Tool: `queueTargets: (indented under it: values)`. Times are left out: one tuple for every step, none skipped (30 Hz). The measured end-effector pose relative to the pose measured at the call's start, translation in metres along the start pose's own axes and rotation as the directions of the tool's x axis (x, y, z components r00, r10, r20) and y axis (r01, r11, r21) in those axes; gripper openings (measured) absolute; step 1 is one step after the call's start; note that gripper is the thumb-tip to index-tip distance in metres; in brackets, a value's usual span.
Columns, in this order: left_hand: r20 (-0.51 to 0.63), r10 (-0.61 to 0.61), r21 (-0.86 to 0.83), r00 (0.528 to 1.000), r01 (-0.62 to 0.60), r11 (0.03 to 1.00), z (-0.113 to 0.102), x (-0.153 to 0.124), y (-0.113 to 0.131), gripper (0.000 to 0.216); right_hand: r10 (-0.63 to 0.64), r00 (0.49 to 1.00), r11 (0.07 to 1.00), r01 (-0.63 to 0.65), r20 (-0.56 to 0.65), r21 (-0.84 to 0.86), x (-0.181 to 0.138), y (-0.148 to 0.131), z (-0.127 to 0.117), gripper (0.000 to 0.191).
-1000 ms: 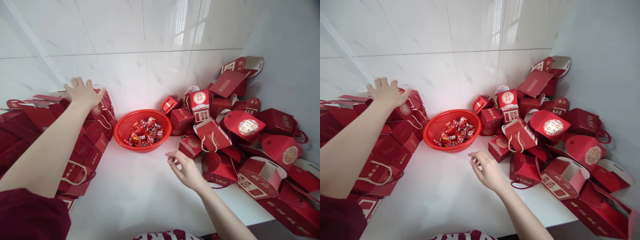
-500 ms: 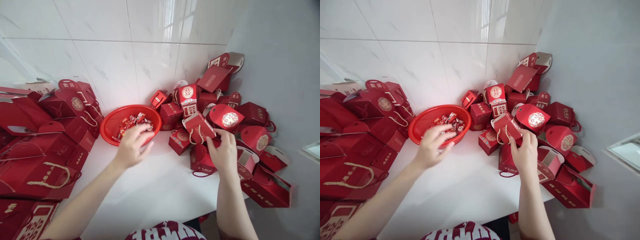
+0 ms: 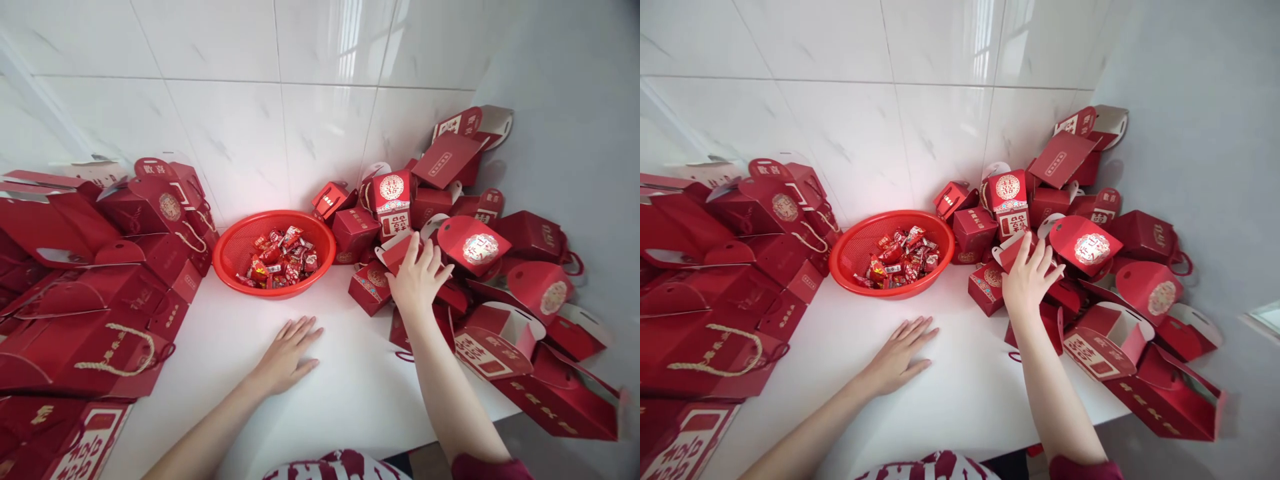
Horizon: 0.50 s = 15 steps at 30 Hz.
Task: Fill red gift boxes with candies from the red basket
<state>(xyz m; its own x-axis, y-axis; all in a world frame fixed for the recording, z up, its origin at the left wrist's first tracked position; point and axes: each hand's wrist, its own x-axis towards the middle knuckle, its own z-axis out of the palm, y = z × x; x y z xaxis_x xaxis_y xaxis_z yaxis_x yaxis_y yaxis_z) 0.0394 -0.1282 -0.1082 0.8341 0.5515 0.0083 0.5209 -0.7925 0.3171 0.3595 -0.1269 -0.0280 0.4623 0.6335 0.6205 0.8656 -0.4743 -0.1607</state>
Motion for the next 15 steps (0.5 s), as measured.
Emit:
queueTargets:
  values:
    - [-0.002,0.004,-0.012,1.0,-0.004,1.0,-0.001,0.0,-0.001,0.062,0.002,1.0,1.0,-0.002,-0.014,0.01,0.001,0.001,0.001,0.093]
    - [-0.008,0.008,-0.024,1.0,-0.008,1.0,-0.001,0.001,-0.001,0.062,0.003,1.0,1.0,-0.002,-0.026,0.027,0.002,0.003,0.001,0.094]
    - [-0.016,0.012,-0.034,1.0,-0.012,0.999,-0.001,0.001,-0.002,0.062,0.001,0.999,0.999,0.001,-0.035,0.053,0.003,0.005,0.0,0.096]
    - [-0.023,0.014,-0.044,1.0,-0.015,0.999,-0.001,0.001,-0.003,0.062,-0.008,0.999,0.996,0.012,-0.045,0.09,0.004,0.007,-0.002,0.098]
    - [-0.028,0.014,-0.052,1.0,-0.015,0.999,-0.001,0.001,-0.003,0.062,-0.028,0.998,0.99,0.035,-0.057,0.137,0.005,0.008,-0.007,0.102]
    - [-0.029,0.013,-0.061,0.999,-0.015,0.998,-0.001,0.001,-0.003,0.061,-0.057,0.996,0.979,0.07,-0.075,0.193,0.006,0.009,-0.012,0.105]
    - [-0.03,0.012,-0.069,0.999,-0.014,0.997,0.0,0.001,-0.002,0.061,-0.089,0.991,0.961,0.111,-0.096,0.255,0.005,0.009,-0.018,0.107]
    - [-0.03,0.01,-0.079,0.999,-0.013,0.997,0.0,0.002,-0.002,0.062,-0.121,0.986,0.935,0.153,-0.117,0.319,0.004,0.009,-0.025,0.108]
    - [-0.033,0.011,-0.091,0.999,-0.014,0.996,-0.001,0.002,-0.002,0.061,-0.153,0.979,0.903,0.195,-0.137,0.382,0.001,0.008,-0.032,0.11]
    - [-0.043,0.013,-0.11,0.999,-0.018,0.994,-0.002,0.002,-0.002,0.06,-0.189,0.97,0.863,0.239,-0.154,0.445,-0.003,0.006,-0.038,0.111]
    - [-0.058,0.012,-0.138,0.998,-0.02,0.99,-0.005,0.002,-0.002,0.056,-0.232,0.959,0.813,0.284,-0.165,0.508,-0.009,0.003,-0.044,0.114]
    - [-0.077,0.007,-0.179,0.997,-0.021,0.984,-0.01,0.001,-0.003,0.049,-0.283,0.944,0.753,0.327,-0.167,0.571,-0.016,-0.001,-0.047,0.116]
    - [-0.1,-0.004,-0.232,0.995,-0.02,0.973,-0.016,-0.001,-0.004,0.039,-0.343,0.927,0.685,0.359,-0.155,0.634,-0.024,-0.005,-0.05,0.119]
    - [-0.129,-0.024,-0.291,0.991,-0.015,0.957,-0.024,-0.003,-0.006,0.031,-0.407,0.904,0.61,0.375,-0.131,0.697,-0.033,-0.009,-0.051,0.121]
    - [-0.17,-0.055,-0.345,0.984,-0.007,0.939,-0.033,-0.007,-0.008,0.027,-0.469,0.878,0.536,0.368,-0.094,0.76,-0.043,-0.014,-0.05,0.123]
